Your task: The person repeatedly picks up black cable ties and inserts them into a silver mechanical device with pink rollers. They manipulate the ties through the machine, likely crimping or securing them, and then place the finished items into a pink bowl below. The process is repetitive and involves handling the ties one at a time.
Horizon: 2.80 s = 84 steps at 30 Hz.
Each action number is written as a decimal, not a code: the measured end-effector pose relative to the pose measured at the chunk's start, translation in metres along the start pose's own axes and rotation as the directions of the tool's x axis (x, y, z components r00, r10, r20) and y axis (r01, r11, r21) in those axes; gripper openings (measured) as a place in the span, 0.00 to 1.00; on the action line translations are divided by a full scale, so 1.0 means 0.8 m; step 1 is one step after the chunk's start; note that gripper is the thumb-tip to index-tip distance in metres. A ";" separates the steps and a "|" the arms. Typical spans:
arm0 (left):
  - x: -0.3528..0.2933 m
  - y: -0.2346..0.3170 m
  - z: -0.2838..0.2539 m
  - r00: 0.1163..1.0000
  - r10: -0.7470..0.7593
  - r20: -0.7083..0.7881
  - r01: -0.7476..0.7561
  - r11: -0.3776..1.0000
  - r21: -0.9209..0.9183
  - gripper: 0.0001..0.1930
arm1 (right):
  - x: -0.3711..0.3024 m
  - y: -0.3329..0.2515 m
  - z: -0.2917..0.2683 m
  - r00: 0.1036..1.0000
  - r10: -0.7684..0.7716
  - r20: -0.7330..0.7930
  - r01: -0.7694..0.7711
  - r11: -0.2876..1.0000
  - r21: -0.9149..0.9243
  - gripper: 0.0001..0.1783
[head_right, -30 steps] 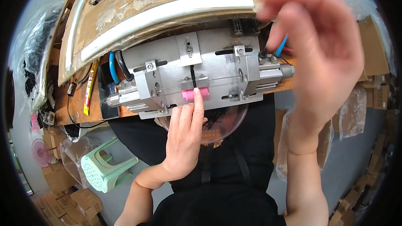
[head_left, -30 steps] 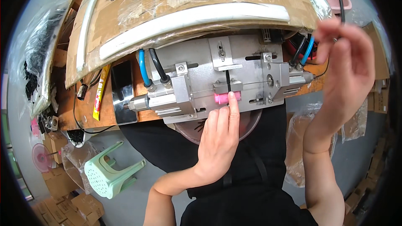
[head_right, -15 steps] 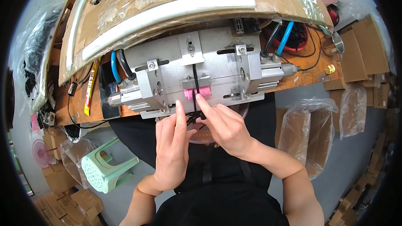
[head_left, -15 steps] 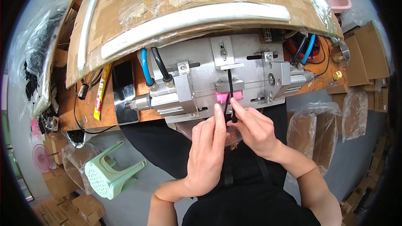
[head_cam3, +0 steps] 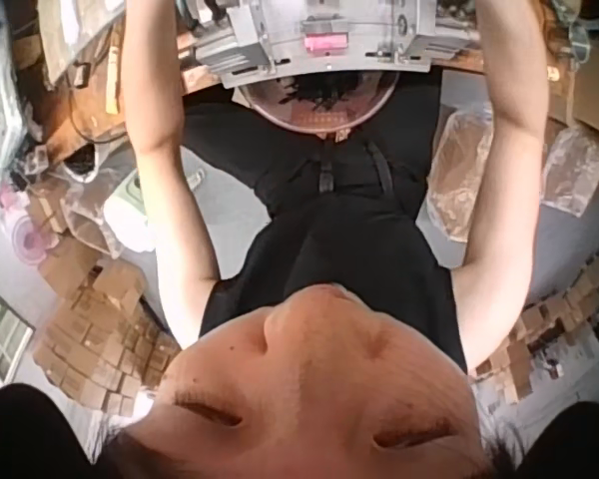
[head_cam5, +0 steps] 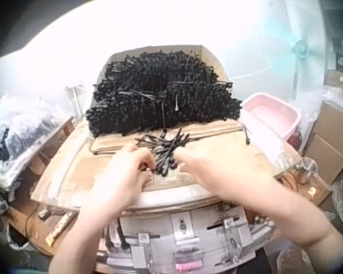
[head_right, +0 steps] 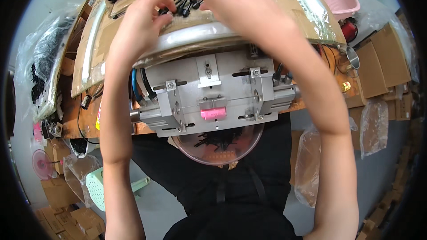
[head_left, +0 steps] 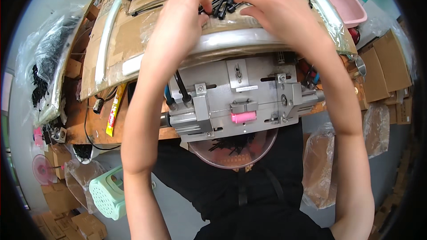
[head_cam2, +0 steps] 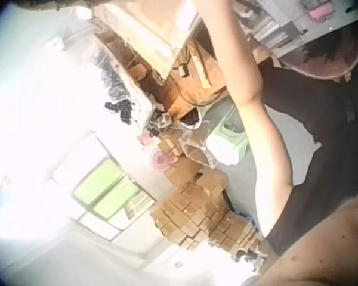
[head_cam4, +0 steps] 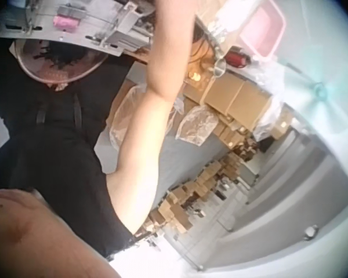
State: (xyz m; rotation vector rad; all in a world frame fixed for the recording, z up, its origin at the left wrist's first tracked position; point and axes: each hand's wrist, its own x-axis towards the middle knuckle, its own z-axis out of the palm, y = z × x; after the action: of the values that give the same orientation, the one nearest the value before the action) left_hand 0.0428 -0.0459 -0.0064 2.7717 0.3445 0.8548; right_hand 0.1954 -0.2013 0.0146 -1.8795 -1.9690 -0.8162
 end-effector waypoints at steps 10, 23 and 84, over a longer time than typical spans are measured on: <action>-0.022 -0.020 -0.067 0.881 0.032 0.472 0.127 0.945 -0.302 0.06 | 0.015 0.048 -0.008 0.833 0.016 0.553 -0.115 0.983 0.146 0.09; -0.075 0.058 -0.046 0.972 0.039 -0.233 -0.072 0.988 -0.133 0.18 | -0.006 0.053 -0.073 0.818 0.539 0.199 -0.470 0.430 0.771 0.19; -0.102 0.091 0.008 0.994 -0.019 -0.106 0.025 0.998 0.055 0.13 | -0.099 -0.055 -0.039 0.863 0.502 -0.062 -0.469 0.840 0.272 0.14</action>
State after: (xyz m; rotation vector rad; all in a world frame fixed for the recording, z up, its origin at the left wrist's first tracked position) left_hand -0.0073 -0.1391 -0.0343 2.7739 0.4233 1.0038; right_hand 0.1546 -0.2829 -0.0148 -1.9827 -1.3404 -0.4975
